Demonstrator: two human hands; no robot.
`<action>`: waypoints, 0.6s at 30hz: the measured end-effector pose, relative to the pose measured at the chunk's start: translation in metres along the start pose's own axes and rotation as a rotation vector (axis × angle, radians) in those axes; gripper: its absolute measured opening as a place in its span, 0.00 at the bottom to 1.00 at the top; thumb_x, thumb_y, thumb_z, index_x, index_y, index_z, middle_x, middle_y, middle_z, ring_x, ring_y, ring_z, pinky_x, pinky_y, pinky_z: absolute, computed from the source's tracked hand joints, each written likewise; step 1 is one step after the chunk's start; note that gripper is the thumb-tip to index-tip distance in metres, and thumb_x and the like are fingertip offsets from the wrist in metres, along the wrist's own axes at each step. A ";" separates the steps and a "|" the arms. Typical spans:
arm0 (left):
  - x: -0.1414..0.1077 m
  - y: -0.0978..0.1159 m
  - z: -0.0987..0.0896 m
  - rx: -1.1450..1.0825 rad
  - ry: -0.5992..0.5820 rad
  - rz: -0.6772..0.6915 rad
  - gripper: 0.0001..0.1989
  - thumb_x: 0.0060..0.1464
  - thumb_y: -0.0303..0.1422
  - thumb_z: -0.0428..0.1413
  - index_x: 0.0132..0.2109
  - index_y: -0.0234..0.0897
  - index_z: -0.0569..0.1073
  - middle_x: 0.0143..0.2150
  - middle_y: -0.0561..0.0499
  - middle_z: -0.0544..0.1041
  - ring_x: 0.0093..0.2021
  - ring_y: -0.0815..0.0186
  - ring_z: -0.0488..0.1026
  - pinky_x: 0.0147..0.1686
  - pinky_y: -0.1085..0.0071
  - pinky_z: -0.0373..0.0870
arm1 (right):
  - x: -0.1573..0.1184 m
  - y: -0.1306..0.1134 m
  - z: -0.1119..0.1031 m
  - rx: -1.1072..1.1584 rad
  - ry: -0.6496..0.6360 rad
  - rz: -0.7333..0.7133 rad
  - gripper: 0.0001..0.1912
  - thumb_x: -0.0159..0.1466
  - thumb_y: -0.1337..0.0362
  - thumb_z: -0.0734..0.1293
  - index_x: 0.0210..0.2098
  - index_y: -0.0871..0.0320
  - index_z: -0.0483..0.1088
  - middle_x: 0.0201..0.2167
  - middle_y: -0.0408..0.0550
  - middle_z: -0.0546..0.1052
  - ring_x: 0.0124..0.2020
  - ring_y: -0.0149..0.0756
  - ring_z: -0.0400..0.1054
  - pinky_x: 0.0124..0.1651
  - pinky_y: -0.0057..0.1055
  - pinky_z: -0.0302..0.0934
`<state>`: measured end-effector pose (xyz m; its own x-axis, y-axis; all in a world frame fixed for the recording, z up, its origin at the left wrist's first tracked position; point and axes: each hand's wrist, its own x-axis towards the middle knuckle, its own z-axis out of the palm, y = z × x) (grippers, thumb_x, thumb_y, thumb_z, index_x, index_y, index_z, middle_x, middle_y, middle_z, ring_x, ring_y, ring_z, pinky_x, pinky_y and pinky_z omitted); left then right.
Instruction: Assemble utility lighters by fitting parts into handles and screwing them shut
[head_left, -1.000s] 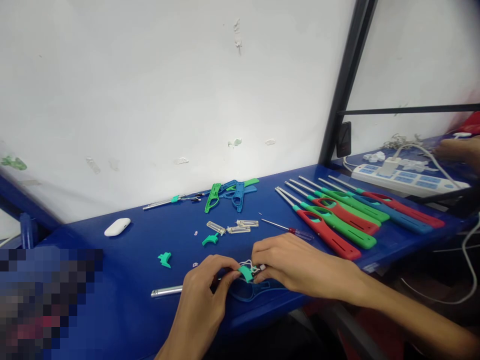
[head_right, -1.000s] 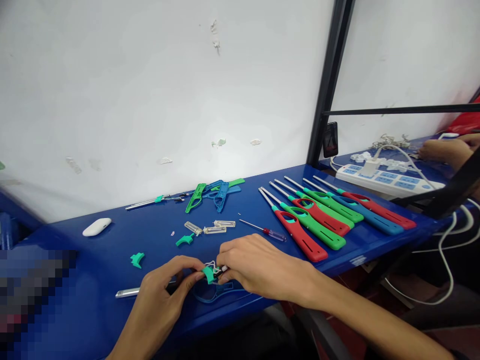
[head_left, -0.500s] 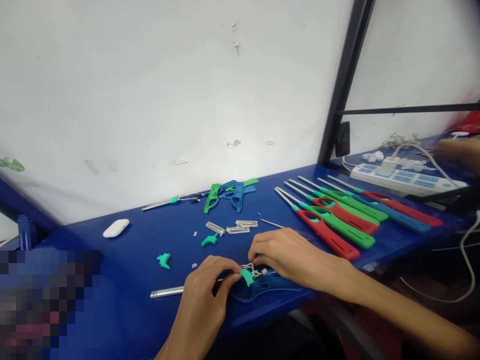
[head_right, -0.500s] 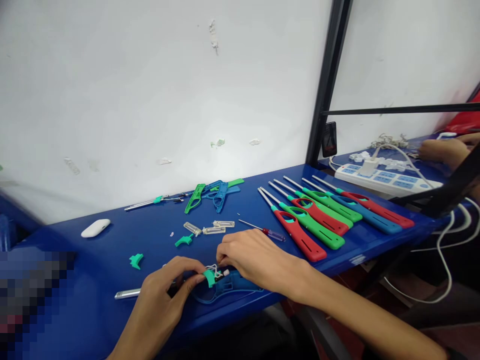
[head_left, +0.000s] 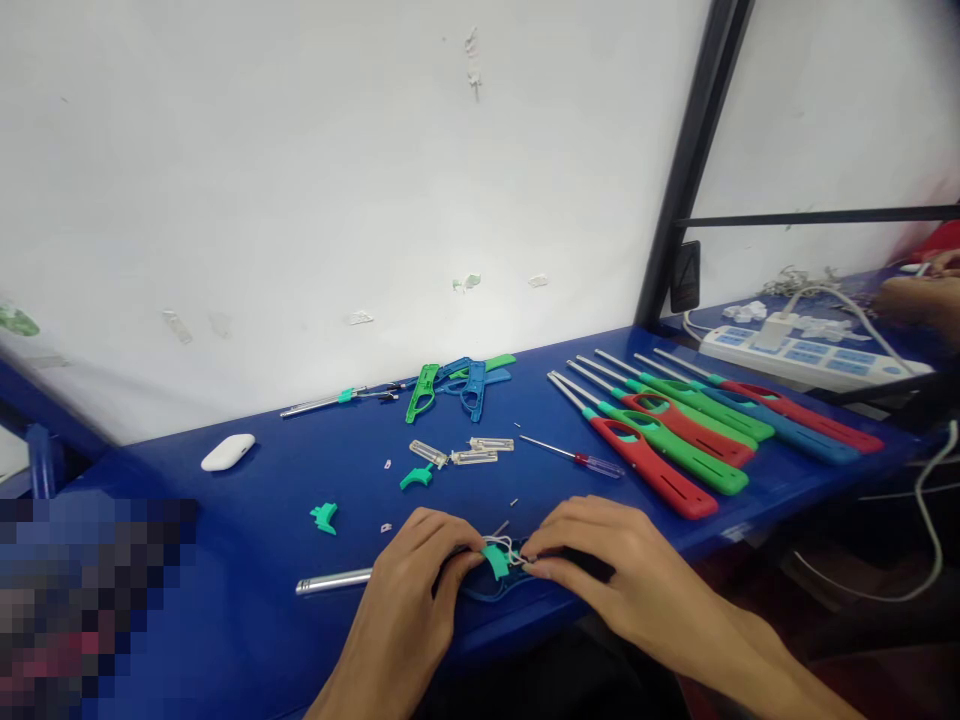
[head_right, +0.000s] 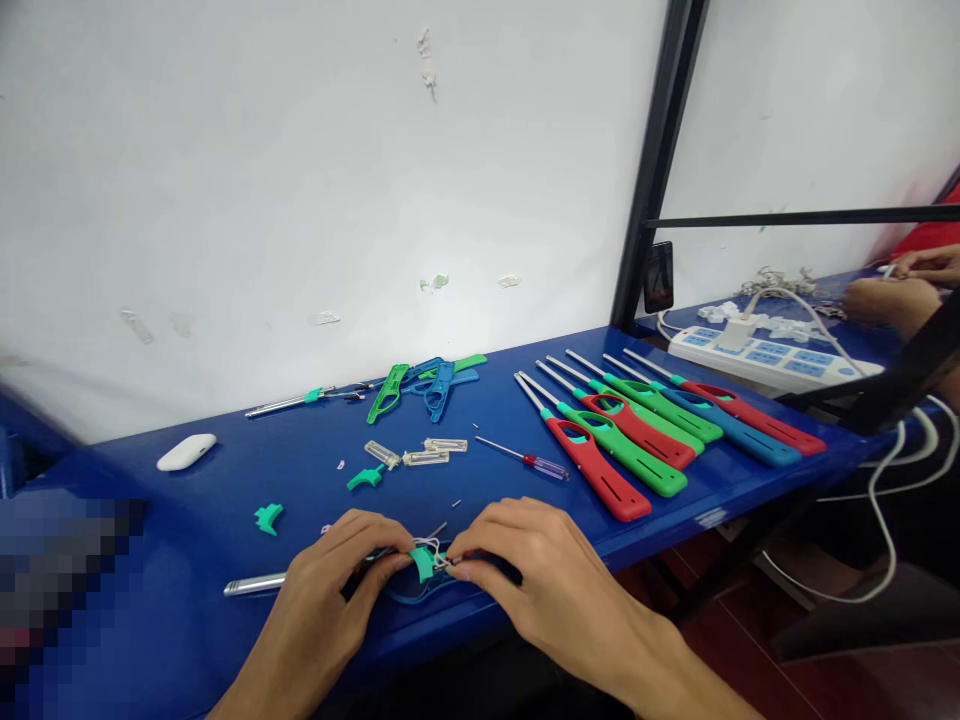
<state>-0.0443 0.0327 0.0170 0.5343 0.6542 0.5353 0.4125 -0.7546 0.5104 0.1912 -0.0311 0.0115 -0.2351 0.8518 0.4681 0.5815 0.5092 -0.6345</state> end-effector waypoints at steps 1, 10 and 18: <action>0.000 0.000 0.000 0.000 -0.003 0.004 0.11 0.65 0.24 0.55 0.39 0.44 0.78 0.37 0.54 0.83 0.38 0.63 0.80 0.41 0.69 0.76 | -0.001 0.002 0.003 0.000 0.026 -0.021 0.05 0.74 0.62 0.71 0.43 0.51 0.81 0.39 0.40 0.85 0.40 0.34 0.79 0.48 0.31 0.67; -0.004 -0.002 -0.001 -0.022 -0.015 0.023 0.13 0.68 0.23 0.53 0.41 0.44 0.78 0.40 0.54 0.83 0.41 0.66 0.81 0.43 0.73 0.75 | -0.003 0.014 0.012 0.007 0.119 -0.177 0.04 0.73 0.66 0.71 0.43 0.53 0.80 0.38 0.41 0.86 0.37 0.34 0.78 0.44 0.33 0.65; -0.004 -0.001 -0.001 -0.003 -0.055 -0.007 0.15 0.70 0.23 0.48 0.41 0.43 0.77 0.43 0.52 0.78 0.39 0.67 0.78 0.41 0.72 0.74 | -0.004 0.014 0.013 0.001 0.116 -0.206 0.03 0.73 0.67 0.72 0.43 0.54 0.80 0.38 0.40 0.86 0.37 0.32 0.78 0.45 0.31 0.65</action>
<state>-0.0480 0.0306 0.0152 0.5715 0.6553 0.4939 0.4137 -0.7499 0.5163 0.1898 -0.0254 -0.0074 -0.2577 0.7103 0.6550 0.5300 0.6708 -0.5188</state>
